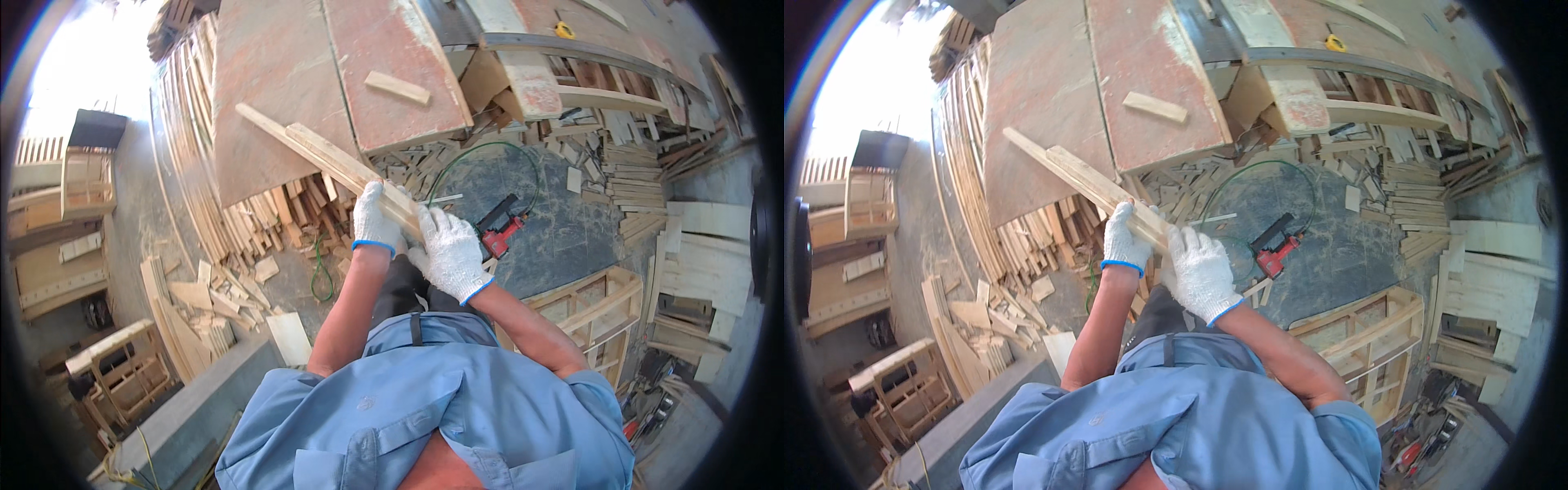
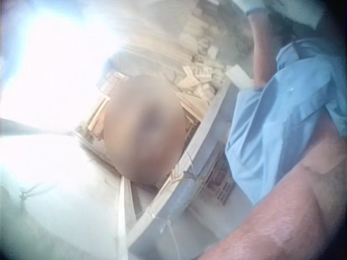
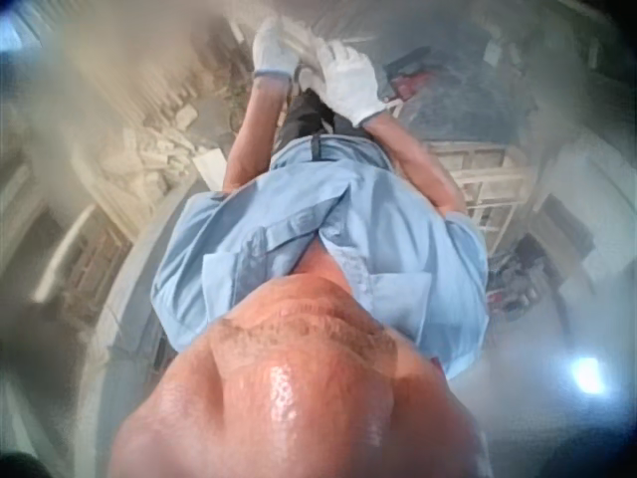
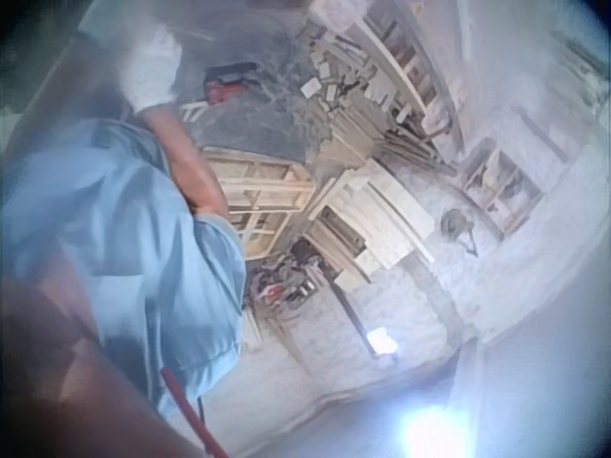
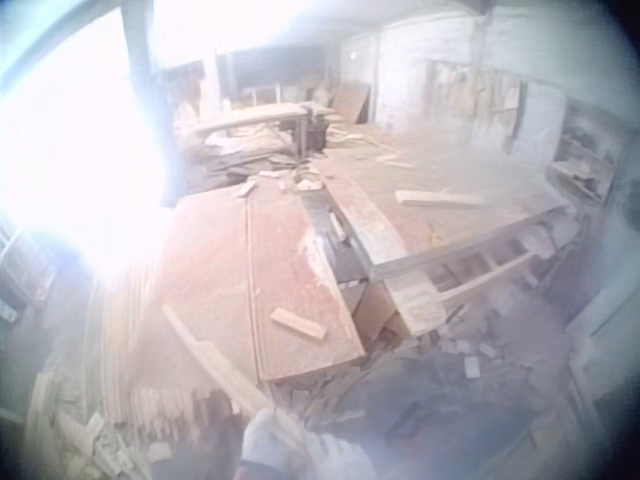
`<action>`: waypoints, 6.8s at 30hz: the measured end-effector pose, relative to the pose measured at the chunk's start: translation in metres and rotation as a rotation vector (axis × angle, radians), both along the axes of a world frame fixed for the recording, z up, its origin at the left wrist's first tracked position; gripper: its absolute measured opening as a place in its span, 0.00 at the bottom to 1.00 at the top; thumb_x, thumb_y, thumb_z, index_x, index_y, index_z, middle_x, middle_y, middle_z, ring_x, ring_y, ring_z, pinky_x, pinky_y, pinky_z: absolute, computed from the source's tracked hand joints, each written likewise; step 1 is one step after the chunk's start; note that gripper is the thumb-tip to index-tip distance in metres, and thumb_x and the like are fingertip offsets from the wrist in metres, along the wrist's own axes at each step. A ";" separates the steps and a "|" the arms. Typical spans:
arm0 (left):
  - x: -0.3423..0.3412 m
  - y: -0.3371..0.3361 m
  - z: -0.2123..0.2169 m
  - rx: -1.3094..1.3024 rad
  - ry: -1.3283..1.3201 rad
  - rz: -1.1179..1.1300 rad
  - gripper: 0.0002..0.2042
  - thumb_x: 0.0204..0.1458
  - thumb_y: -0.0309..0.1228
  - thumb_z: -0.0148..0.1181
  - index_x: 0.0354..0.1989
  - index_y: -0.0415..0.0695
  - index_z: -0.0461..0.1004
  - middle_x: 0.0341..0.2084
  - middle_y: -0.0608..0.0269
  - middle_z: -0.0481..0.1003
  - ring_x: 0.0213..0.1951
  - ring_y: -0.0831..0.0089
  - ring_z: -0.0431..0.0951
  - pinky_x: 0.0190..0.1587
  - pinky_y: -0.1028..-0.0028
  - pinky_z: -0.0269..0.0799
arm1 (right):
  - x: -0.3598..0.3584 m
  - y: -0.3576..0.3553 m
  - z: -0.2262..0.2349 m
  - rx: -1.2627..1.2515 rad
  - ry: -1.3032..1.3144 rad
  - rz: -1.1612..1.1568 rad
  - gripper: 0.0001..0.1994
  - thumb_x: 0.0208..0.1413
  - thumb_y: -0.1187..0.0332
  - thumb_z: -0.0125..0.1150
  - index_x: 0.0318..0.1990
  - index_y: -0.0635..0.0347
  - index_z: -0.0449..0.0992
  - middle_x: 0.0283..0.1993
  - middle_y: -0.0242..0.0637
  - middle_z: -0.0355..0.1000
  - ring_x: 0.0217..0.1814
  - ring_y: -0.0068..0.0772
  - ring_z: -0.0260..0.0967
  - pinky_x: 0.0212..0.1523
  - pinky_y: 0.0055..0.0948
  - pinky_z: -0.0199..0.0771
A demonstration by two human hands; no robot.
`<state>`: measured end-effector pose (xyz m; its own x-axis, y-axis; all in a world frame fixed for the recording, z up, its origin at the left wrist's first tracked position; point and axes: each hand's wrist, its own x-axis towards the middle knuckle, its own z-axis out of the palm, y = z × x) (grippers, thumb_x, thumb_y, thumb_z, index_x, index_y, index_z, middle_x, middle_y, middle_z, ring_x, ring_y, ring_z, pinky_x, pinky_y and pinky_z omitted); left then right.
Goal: The person measures and cuts wooden planks, then uses a nail gun to attach them to a wooden frame. They repeatedly measure, cut, and fasten pieces to build up the structure.
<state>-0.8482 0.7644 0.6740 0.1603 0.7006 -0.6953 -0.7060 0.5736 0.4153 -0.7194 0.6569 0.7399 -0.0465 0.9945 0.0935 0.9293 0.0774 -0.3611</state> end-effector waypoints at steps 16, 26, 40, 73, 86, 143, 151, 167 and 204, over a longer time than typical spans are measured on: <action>0.099 0.048 0.086 1.509 1.164 -0.820 0.23 0.55 0.29 0.62 0.61 0.41 0.73 0.49 0.49 0.78 0.52 0.53 0.79 0.55 0.62 0.76 | 0.218 0.089 0.047 -0.205 -0.125 0.022 0.21 0.54 0.57 0.68 0.51 0.58 0.75 0.41 0.46 0.79 0.45 0.51 0.79 0.46 0.47 0.79; 0.302 0.177 0.088 1.564 1.450 -1.356 0.25 0.49 0.33 0.65 0.58 0.44 0.73 0.45 0.50 0.80 0.49 0.52 0.80 0.53 0.55 0.75 | 0.385 0.214 0.054 -0.033 0.109 0.327 0.18 0.55 0.57 0.65 0.50 0.56 0.80 0.41 0.47 0.81 0.49 0.50 0.79 0.50 0.46 0.78; 0.460 0.312 0.061 1.309 1.774 -1.216 0.24 0.49 0.35 0.68 0.57 0.48 0.74 0.42 0.50 0.81 0.45 0.49 0.81 0.47 0.53 0.75 | 0.590 0.374 -0.076 0.011 0.804 -0.238 0.18 0.68 0.56 0.56 0.48 0.62 0.83 0.47 0.45 0.82 0.51 0.42 0.79 0.53 0.36 0.76; 0.487 0.351 -0.018 1.395 1.850 -0.974 0.24 0.49 0.33 0.68 0.58 0.50 0.77 0.50 0.52 0.78 0.53 0.50 0.77 0.55 0.54 0.72 | 0.626 0.392 -0.099 -0.224 0.922 -0.131 0.18 0.66 0.63 0.52 0.57 0.61 0.79 0.49 0.41 0.81 0.46 0.34 0.78 0.47 0.32 0.77; 0.485 0.352 -0.016 1.507 1.787 -0.953 0.26 0.51 0.32 0.66 0.62 0.51 0.74 0.55 0.55 0.76 0.57 0.51 0.74 0.62 0.54 0.68 | 0.626 0.393 -0.106 -0.132 0.768 0.043 0.19 0.64 0.66 0.50 0.57 0.64 0.78 0.56 0.48 0.79 0.60 0.47 0.75 0.62 0.38 0.72; 0.430 0.322 0.006 1.303 1.825 -1.004 0.19 0.51 0.35 0.66 0.53 0.48 0.80 0.45 0.57 0.82 0.49 0.55 0.81 0.53 0.57 0.76 | 0.565 0.419 -0.085 -0.697 0.776 0.095 0.15 0.65 0.60 0.59 0.48 0.65 0.80 0.36 0.31 0.75 0.38 0.25 0.67 0.43 0.30 0.70; 0.333 0.253 0.040 1.199 1.890 -0.694 0.16 0.52 0.26 0.64 0.51 0.45 0.78 0.47 0.53 0.80 0.53 0.53 0.78 0.59 0.57 0.72 | 0.563 0.417 -0.085 -0.689 0.758 0.116 0.16 0.64 0.61 0.59 0.49 0.64 0.80 0.36 0.31 0.75 0.40 0.25 0.69 0.45 0.30 0.71; 0.366 0.263 0.067 1.026 1.609 -0.843 0.17 0.58 0.28 0.63 0.56 0.42 0.78 0.49 0.50 0.80 0.50 0.54 0.81 0.54 0.63 0.75 | 0.573 0.412 -0.100 -0.560 0.762 0.175 0.19 0.57 0.58 0.67 0.48 0.64 0.83 0.41 0.41 0.81 0.44 0.34 0.77 0.49 0.35 0.76; 0.451 0.367 0.012 0.913 1.192 -1.595 0.23 0.60 0.42 0.63 0.56 0.36 0.78 0.45 0.56 0.81 0.48 0.71 0.78 0.55 0.70 0.73 | 0.580 0.421 -0.102 -0.667 1.043 0.037 0.12 0.61 0.63 0.60 0.35 0.63 0.85 0.28 0.36 0.81 0.29 0.27 0.79 0.31 0.29 0.77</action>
